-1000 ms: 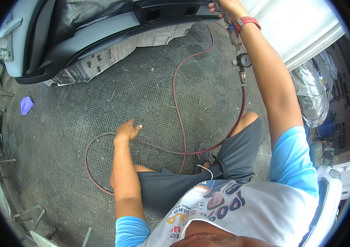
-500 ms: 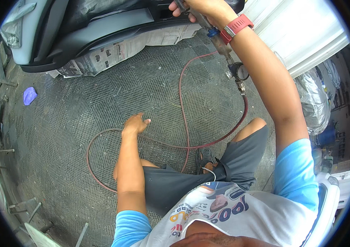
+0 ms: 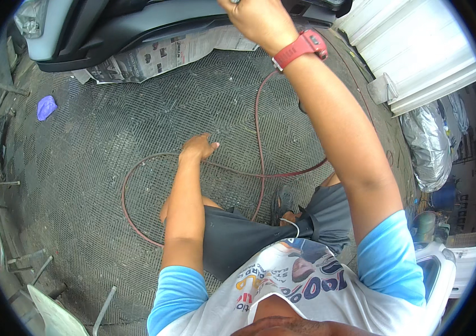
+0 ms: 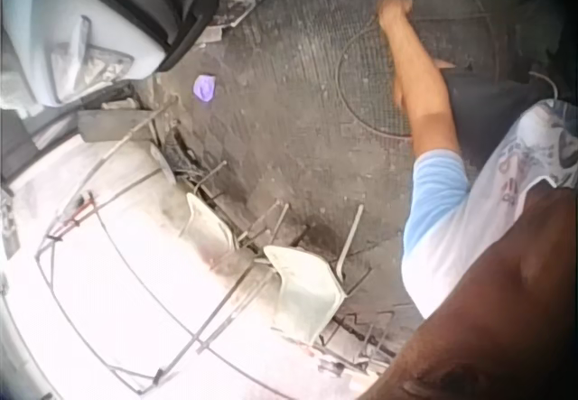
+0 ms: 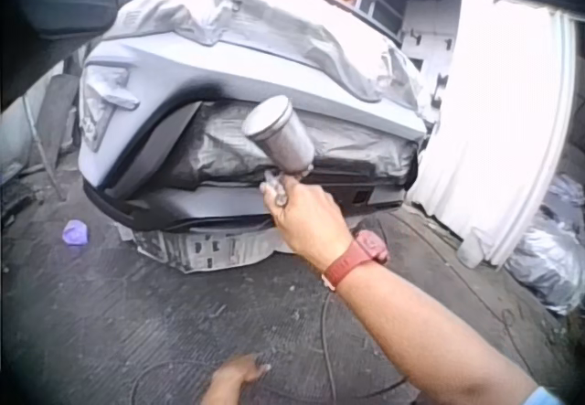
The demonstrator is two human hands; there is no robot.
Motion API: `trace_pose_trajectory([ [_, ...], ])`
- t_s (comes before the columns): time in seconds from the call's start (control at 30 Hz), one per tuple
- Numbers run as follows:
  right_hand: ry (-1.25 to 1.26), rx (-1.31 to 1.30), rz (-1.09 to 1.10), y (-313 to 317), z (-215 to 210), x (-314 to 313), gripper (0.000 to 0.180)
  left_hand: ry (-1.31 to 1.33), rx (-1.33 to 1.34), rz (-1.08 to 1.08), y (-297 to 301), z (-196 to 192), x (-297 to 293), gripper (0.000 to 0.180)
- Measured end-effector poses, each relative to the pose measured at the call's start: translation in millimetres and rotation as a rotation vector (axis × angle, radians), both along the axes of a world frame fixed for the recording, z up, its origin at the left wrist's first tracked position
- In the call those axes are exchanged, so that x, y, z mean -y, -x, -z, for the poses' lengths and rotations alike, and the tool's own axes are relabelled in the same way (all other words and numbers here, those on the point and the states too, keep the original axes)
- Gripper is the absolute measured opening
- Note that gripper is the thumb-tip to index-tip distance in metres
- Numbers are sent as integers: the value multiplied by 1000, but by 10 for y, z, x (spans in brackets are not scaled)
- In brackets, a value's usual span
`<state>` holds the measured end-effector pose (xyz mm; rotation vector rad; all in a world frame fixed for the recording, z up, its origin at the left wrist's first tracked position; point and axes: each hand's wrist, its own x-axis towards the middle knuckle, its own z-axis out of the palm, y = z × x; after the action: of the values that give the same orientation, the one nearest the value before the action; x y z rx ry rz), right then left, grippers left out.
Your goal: The person is spray painting a car bumper using a spray gun. They are sitting on the floor and applying paint to the bumper in a systematic manner.
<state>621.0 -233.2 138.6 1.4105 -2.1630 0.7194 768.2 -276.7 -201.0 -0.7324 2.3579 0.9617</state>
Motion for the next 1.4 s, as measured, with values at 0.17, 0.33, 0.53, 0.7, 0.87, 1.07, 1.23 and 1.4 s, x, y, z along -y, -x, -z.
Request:
trace_pose_trajectory([
  [0.17,-119,14,73,-94,497,-62,58,17,-18,4,9,22,-6,73],
  [0.33,-44,14,121,-72,265,-104,56,-14,-42,-63,-17,29,-22,73],
  [0.53,77,164,90,-78,206,-379,55,-36,-16,-55,-6,9,31,72],
  [0.7,185,307,122,127,391,-583,61,-5,-26,-62,8,27,-14,72],
  [0.87,291,399,155,189,510,-677,57,-7,-28,-66,6,0,-22,74],
  [1.07,328,752,-19,29,295,-268,58,13,-30,-57,-50,-6,0,75],
  [1.23,305,981,-244,-312,225,146,60,47,-24,-86,-131,-23,19,73],
  [1.4,251,1116,-376,-574,262,379,60,49,-40,-104,-207,5,59,73],
])
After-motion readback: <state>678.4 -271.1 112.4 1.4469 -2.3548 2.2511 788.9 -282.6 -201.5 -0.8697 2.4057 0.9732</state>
